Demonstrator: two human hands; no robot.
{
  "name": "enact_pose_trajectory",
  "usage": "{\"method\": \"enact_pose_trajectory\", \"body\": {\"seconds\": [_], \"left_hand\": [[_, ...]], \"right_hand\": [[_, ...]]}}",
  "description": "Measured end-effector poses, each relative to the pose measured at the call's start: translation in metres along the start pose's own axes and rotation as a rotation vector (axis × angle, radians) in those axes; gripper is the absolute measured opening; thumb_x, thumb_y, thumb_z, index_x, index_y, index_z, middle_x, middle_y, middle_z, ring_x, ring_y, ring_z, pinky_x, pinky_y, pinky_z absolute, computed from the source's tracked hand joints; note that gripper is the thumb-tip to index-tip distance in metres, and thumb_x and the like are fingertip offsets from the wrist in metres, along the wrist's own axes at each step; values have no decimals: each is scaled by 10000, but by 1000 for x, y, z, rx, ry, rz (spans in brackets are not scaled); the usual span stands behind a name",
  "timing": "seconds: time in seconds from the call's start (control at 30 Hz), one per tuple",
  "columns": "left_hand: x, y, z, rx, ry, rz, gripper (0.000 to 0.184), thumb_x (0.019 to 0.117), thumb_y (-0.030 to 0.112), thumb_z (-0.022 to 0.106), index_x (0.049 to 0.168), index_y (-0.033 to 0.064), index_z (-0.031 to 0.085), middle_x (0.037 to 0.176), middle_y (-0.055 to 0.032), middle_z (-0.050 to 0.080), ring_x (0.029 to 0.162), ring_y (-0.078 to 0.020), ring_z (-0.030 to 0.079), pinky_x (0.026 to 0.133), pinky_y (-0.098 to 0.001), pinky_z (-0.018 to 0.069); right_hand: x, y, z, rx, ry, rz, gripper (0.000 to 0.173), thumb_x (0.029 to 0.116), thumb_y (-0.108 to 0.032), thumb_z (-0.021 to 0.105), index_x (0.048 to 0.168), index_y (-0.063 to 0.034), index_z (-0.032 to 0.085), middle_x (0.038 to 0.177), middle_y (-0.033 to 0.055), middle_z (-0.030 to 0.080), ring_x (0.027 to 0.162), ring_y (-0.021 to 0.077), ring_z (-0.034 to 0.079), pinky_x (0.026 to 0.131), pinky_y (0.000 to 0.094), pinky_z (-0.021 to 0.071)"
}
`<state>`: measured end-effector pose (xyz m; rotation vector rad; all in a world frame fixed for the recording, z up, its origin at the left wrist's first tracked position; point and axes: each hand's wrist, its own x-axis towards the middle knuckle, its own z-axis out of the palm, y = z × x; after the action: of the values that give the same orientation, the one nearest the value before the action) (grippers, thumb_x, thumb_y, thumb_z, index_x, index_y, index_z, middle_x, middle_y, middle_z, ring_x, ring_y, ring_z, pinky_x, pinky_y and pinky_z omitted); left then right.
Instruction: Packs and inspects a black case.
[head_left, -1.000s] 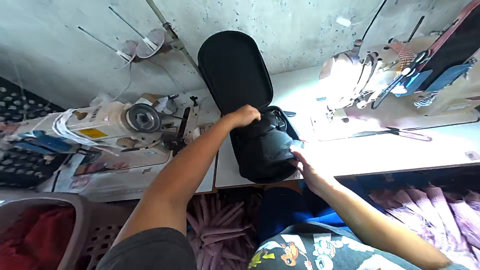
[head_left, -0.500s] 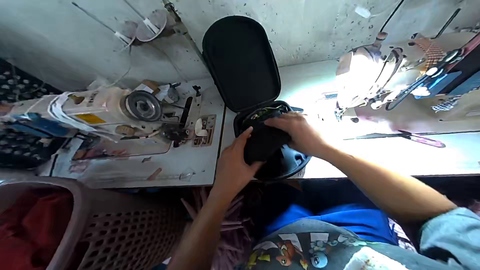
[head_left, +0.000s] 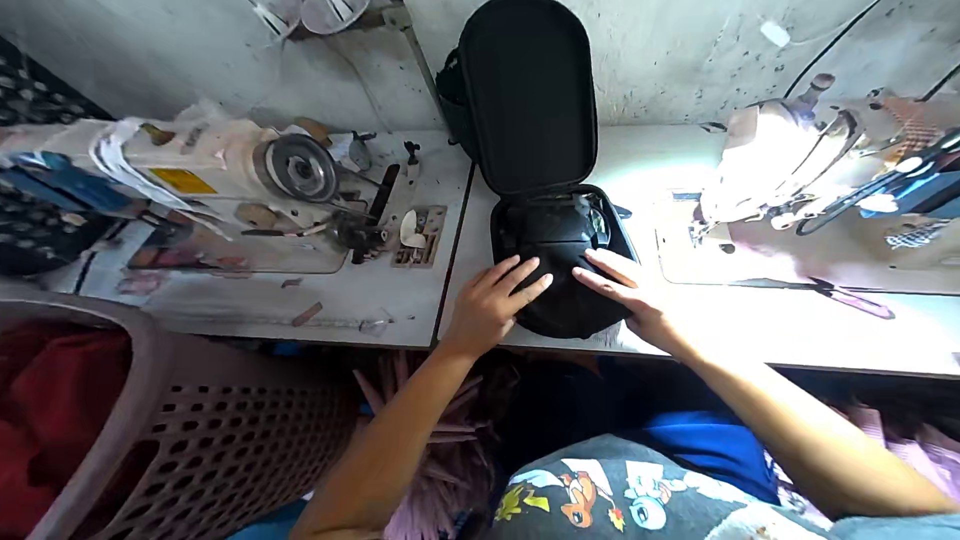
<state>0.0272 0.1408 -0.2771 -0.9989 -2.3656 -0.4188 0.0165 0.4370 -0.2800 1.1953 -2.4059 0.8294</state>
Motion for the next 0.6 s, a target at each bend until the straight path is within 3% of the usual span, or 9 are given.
{"method": "enact_pose_trajectory", "body": {"seconds": [0.07, 0.13, 0.17, 0.23, 0.27, 0.4, 0.5, 0.53, 0.6], "left_hand": [[1, 1, -9, -208, -182, -82, 570, 821, 190, 666, 1392, 186, 658, 1538, -81, 524, 1465, -326, 428, 1162, -521, 401], [1, 6, -12, -271, -308, -116, 694, 918, 552, 534, 1518, 205, 522, 1648, -54, 369, 1562, -299, 237, 1254, -561, 209], [3, 9, -13, -270, -332, -131, 733, 955, 646, 435, 1551, 221, 474, 1671, -49, 323, 1575, -295, 191, 1261, -577, 161], [9, 10, -11, -228, -329, -160, 650, 1027, 580, 365, 1570, 231, 440, 1680, -59, 299, 1577, -299, 186, 1261, -584, 153], [12, 8, -9, -207, -318, -175, 612, 1045, 519, 382, 1582, 227, 417, 1688, -71, 278, 1577, -295, 187, 1263, -572, 160], [29, 2, -1, -250, -225, -207, 590, 1063, 373, 412, 1599, 131, 367, 1690, -167, 224, 1561, -316, 235, 1264, -523, 220], [37, 8, 8, -180, -261, -213, 586, 1030, 234, 499, 1601, 180, 379, 1696, -183, 194, 1571, -364, 175, 1261, -540, 210], [37, 12, 11, -125, -293, -223, 598, 1014, 217, 520, 1598, 218, 390, 1699, -179, 184, 1574, -381, 147, 1260, -541, 206], [43, 20, 9, -88, -384, -290, 677, 982, 247, 569, 1619, 247, 339, 1713, -183, 108, 1578, -406, 75, 1260, -547, 180]], "right_hand": [[-11, 2, -4, 93, -70, 65, 647, 888, -54, 585, 1515, -205, 534, 1641, 94, 381, 1531, 233, 332, 1251, 443, 302], [-15, 3, -12, 147, -147, 98, 678, 934, -367, 590, 1577, -211, 439, 1684, 70, 295, 1563, 209, 245, 1272, 488, 222], [-14, 3, -17, 143, -194, 113, 751, 934, -521, 538, 1601, -213, 387, 1700, 67, 251, 1574, 211, 210, 1268, 537, 193], [-7, -1, -24, 171, -241, 174, 847, 927, -701, 461, 1617, -222, 351, 1714, 53, 209, 1580, 214, 184, 1261, 575, 174], [-4, -1, -25, 184, -231, 207, 811, 945, -691, 456, 1608, -230, 371, 1710, 51, 222, 1574, 220, 201, 1253, 565, 205], [14, 1, -23, 231, -122, 281, 608, 979, -352, 580, 1563, -246, 449, 1688, 82, 267, 1536, 241, 301, 1211, 518, 328], [21, 12, -21, 100, -137, 155, 586, 931, -155, 575, 1496, -304, 548, 1672, 100, 307, 1554, 306, 252, 1224, 569, 278], [18, 18, -16, 41, -144, 104, 596, 906, -123, 575, 1468, -320, 581, 1659, 102, 342, 1552, 358, 242, 1198, 626, 265], [12, 25, -7, -24, -129, 69, 603, 905, -117, 535, 1451, -366, 591, 1654, 71, 363, 1556, 374, 226, 1190, 640, 269]]}}
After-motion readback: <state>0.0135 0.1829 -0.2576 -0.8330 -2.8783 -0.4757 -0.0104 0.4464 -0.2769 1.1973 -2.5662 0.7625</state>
